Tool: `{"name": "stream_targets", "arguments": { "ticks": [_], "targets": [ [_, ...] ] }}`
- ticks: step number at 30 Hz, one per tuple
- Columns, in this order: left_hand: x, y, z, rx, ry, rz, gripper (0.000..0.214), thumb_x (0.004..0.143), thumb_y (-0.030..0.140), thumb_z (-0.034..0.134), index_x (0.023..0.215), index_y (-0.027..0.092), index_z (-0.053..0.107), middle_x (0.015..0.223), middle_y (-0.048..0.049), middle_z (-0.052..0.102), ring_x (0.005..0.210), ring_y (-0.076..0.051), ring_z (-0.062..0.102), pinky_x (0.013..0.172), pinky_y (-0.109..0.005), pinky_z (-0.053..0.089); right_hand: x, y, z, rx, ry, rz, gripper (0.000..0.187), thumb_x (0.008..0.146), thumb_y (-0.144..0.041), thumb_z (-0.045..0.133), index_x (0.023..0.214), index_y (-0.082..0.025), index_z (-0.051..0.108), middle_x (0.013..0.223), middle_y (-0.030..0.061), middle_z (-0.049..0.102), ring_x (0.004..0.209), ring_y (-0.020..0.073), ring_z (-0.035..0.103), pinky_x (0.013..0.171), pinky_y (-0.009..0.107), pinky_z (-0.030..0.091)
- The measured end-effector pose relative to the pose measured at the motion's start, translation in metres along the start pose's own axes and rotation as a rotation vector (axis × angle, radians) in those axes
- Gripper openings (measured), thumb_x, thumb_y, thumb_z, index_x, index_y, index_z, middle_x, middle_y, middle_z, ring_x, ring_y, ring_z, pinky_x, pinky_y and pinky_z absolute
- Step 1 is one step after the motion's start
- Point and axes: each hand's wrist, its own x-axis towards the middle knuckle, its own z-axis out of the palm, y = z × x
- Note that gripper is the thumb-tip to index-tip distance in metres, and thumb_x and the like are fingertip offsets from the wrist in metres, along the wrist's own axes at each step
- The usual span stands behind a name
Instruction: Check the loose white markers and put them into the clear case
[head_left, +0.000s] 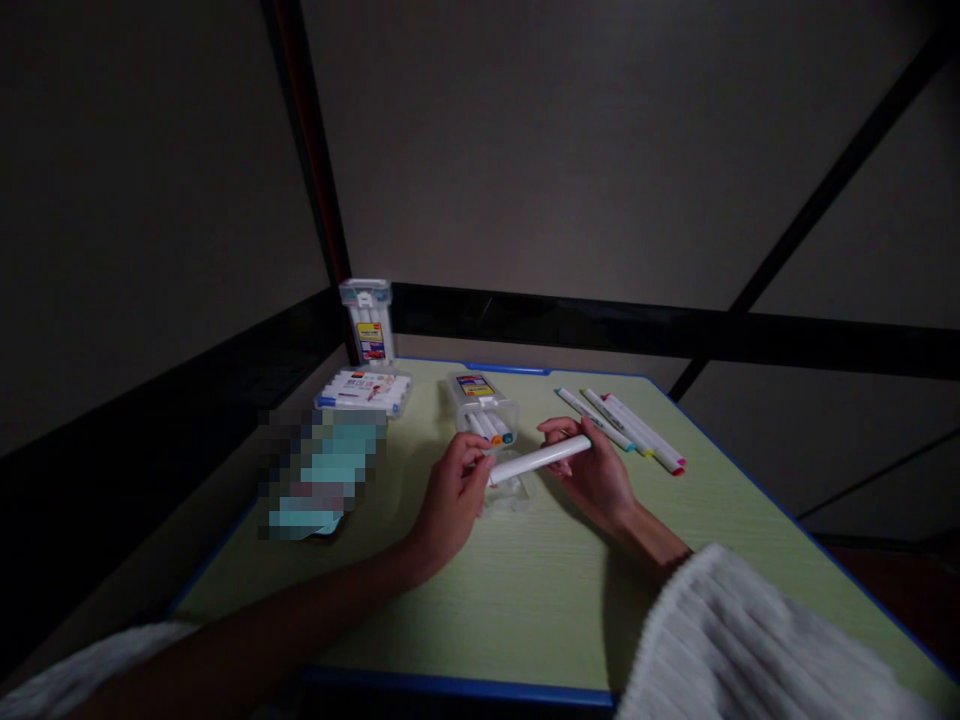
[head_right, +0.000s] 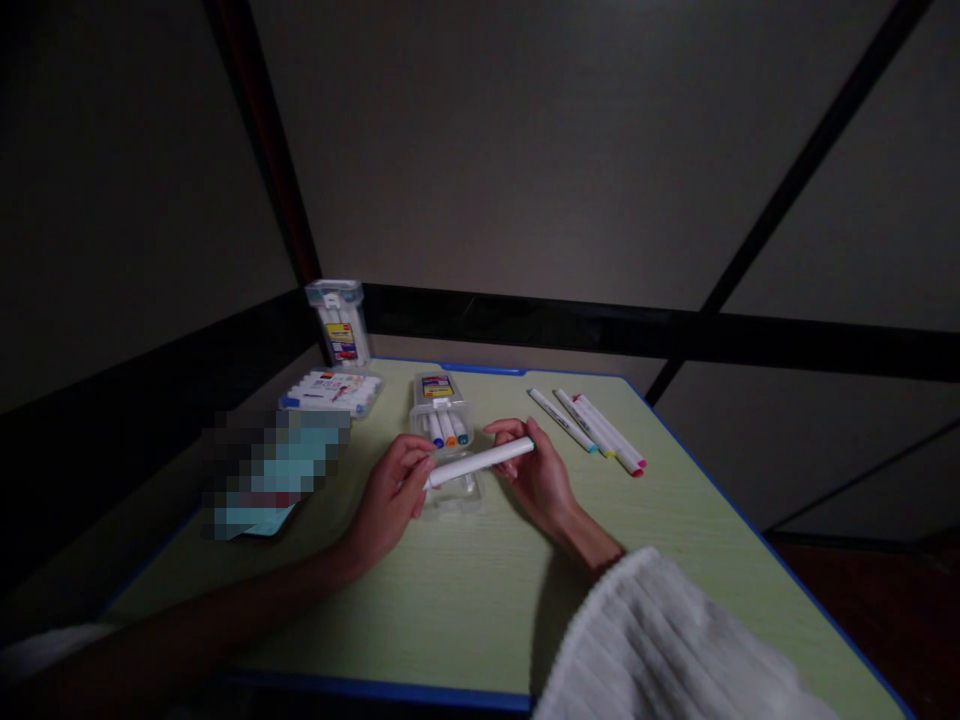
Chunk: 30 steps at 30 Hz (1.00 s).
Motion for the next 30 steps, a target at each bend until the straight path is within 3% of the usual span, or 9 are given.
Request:
{"name": "stream_targets", "arguments": {
  "ticks": [30],
  "targets": [
    [0.0001, 0.0016, 0.0009, 0.057, 0.035, 0.046, 0.007, 0.075, 0.022, 0.048, 0.082, 0.019, 0.045, 0.061, 0.007, 0.046, 0.042, -0.003, 0.042, 0.038, -0.013, 0.034, 0.0015, 0.0018, -0.0033, 0.016, 0.008, -0.005, 0.034, 0.079, -0.034, 0.043, 0.071, -0.012, 0.067, 0.048, -0.0021, 0.041, 0.039, 0.0062, 0.029, 0.039, 0.02, 0.028]
  ]
}}
